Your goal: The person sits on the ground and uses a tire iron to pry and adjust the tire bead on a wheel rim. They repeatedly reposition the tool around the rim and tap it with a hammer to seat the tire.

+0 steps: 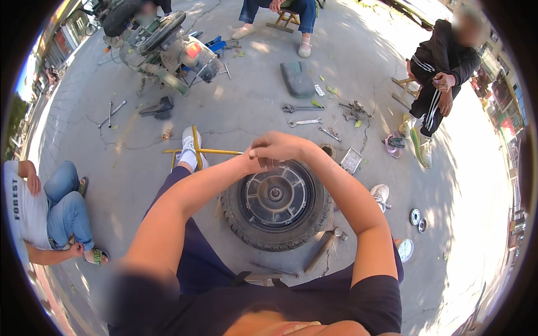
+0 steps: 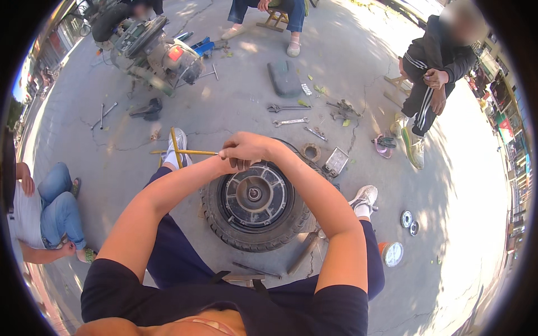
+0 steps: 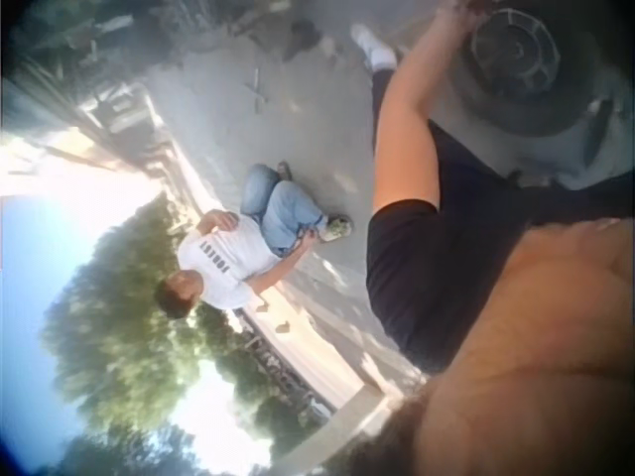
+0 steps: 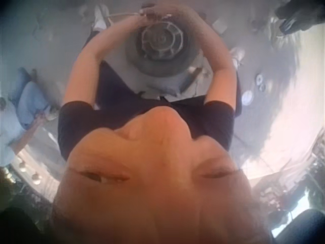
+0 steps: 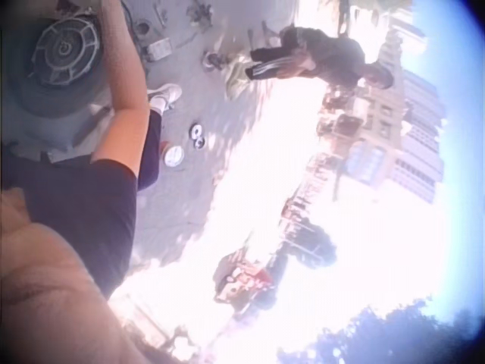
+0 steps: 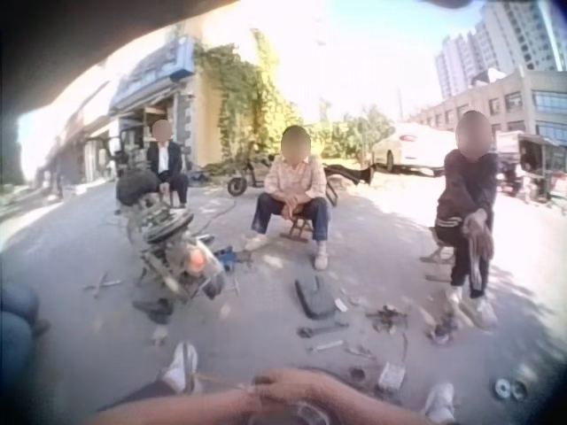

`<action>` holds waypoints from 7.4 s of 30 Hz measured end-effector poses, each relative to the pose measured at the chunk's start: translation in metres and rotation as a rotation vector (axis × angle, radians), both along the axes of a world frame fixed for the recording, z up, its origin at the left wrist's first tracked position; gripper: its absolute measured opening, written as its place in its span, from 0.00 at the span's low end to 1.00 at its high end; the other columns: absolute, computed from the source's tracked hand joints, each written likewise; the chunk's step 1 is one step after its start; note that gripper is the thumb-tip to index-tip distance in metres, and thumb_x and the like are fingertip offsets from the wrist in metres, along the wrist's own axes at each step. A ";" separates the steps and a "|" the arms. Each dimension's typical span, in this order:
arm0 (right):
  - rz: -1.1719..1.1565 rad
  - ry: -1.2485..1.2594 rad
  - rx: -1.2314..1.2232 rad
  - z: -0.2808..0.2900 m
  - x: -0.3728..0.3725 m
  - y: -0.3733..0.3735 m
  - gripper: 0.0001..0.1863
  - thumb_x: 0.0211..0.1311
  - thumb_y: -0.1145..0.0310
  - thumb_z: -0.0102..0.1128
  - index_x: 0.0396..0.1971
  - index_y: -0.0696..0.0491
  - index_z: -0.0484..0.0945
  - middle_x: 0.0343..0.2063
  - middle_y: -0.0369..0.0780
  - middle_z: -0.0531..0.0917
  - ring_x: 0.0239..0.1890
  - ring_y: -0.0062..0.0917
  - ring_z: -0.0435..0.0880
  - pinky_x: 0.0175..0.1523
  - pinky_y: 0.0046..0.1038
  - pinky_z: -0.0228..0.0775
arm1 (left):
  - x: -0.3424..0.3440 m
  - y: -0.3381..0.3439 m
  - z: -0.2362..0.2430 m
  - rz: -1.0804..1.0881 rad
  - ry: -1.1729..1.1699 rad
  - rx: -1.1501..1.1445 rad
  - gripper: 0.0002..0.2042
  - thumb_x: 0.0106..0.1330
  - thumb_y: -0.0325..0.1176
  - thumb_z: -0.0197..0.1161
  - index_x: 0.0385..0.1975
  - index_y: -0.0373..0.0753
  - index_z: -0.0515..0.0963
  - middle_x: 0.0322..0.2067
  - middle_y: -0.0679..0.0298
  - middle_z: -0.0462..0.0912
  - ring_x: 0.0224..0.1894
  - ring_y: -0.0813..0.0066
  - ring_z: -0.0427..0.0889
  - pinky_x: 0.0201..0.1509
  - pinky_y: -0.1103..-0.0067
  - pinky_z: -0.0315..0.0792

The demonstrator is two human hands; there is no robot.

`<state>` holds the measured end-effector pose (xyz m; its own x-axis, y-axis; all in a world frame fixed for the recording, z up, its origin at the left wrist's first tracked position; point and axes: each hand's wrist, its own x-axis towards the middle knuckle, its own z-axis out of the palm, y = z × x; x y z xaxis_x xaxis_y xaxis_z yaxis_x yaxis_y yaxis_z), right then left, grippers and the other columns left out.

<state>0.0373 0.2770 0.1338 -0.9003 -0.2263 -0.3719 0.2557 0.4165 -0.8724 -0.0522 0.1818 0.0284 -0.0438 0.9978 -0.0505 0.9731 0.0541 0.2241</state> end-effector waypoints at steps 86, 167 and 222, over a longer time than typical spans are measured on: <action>-1.568 -0.114 -1.445 -0.109 0.283 -0.112 0.22 0.77 0.55 0.34 0.44 0.62 0.66 0.47 0.52 0.74 0.56 0.46 0.74 0.63 0.55 0.67 | 0.116 -0.031 0.000 0.473 -0.842 0.759 0.10 0.69 0.35 0.58 0.40 0.33 0.76 0.36 0.59 0.78 0.36 0.67 0.78 0.44 0.75 0.71; -0.618 0.282 0.629 -0.097 0.152 -0.007 0.16 0.61 0.63 0.56 0.42 0.58 0.81 0.33 0.54 0.83 0.40 0.48 0.82 0.47 0.40 0.73 | 0.331 -0.079 -0.048 0.181 -1.834 0.469 0.40 0.73 0.35 0.54 0.72 0.35 0.30 0.71 0.50 0.46 0.67 0.65 0.64 0.67 0.74 0.59; -0.747 0.251 0.577 -0.153 0.033 0.027 0.23 0.62 0.53 0.45 0.36 0.55 0.83 0.37 0.55 0.82 0.44 0.51 0.80 0.52 0.44 0.71 | 0.104 -0.207 -0.042 1.268 -1.732 0.736 0.14 0.74 0.37 0.51 0.52 0.35 0.66 0.32 0.63 0.71 0.27 0.77 0.71 0.31 0.79 0.69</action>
